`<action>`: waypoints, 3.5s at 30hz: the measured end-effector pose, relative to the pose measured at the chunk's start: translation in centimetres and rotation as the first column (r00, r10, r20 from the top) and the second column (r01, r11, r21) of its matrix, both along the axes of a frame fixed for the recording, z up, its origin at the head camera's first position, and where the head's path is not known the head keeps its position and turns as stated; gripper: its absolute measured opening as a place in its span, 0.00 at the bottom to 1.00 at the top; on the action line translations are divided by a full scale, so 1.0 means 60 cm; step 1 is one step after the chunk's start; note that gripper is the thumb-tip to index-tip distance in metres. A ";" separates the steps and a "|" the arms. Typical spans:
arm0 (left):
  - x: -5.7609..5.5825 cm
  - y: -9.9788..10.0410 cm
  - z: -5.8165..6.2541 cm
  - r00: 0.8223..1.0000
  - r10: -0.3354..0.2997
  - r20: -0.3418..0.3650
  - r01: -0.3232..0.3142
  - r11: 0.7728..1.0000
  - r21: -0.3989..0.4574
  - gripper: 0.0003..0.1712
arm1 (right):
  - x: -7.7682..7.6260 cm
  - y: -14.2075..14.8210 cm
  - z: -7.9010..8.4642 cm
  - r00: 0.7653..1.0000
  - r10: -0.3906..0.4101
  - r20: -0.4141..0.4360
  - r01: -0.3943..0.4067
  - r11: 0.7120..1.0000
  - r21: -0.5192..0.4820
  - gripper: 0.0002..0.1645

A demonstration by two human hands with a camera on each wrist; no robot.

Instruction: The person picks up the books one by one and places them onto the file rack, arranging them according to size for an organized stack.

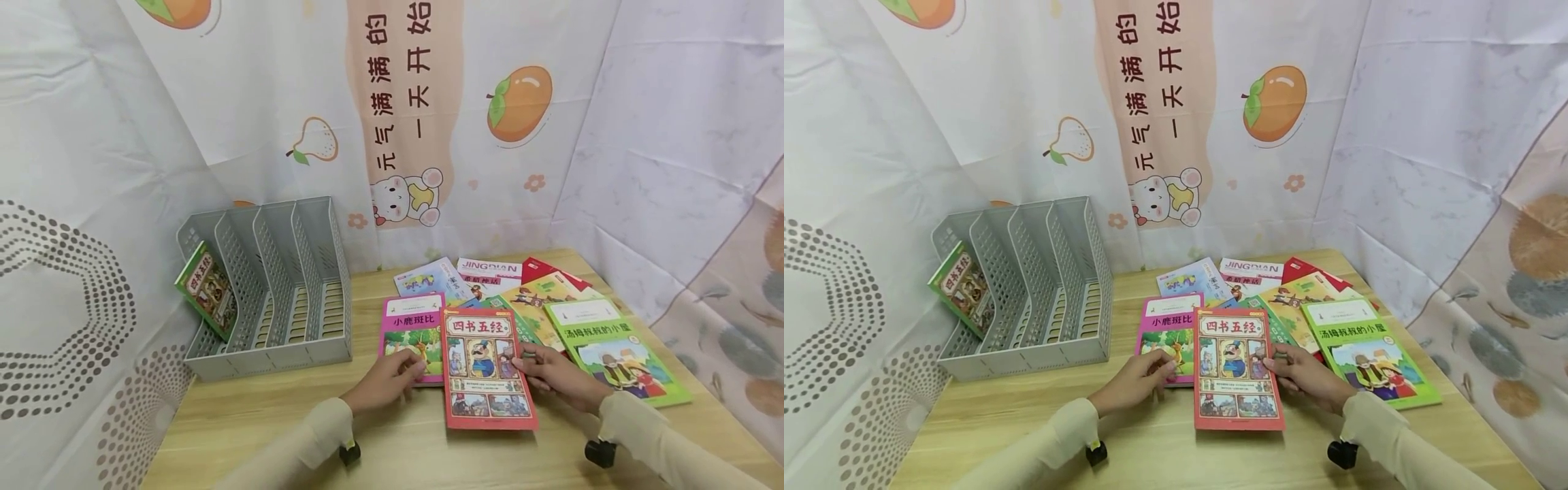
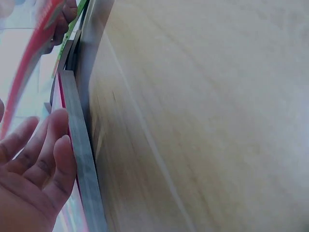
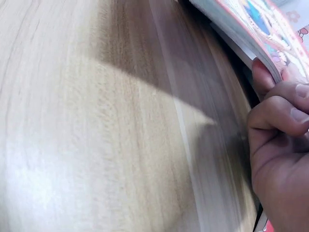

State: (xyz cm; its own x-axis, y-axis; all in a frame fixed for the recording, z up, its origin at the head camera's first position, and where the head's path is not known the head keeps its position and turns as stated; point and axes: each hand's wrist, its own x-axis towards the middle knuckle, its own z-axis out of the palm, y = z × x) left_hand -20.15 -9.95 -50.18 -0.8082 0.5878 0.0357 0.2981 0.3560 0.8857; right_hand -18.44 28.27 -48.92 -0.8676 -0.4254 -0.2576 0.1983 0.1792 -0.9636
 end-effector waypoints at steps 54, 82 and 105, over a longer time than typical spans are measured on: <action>0.015 0.007 0.048 0.993 -0.095 -0.071 0.085 0.988 -0.131 0.31 | -0.046 -0.086 0.027 0.985 -0.032 -0.167 0.042 0.997 0.058 0.24; -0.020 -0.122 0.113 0.906 0.198 -0.374 -0.227 0.973 -0.036 0.31 | -0.048 -0.138 0.034 0.995 0.068 -0.076 -0.059 0.992 0.107 0.24; -0.048 -0.215 0.138 0.692 0.420 -0.588 -0.488 0.871 0.048 0.28 | -0.079 -0.221 0.051 0.984 0.164 -0.076 -0.154 0.981 0.119 0.23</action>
State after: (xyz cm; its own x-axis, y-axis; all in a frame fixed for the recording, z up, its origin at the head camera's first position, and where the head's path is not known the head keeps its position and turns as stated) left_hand -23.06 -22.87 -41.89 -0.8268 0.1821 0.5322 0.5040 0.6600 0.5571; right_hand -23.18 15.01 -45.86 -0.8120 -0.5323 -0.2396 0.0765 0.3099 -0.9477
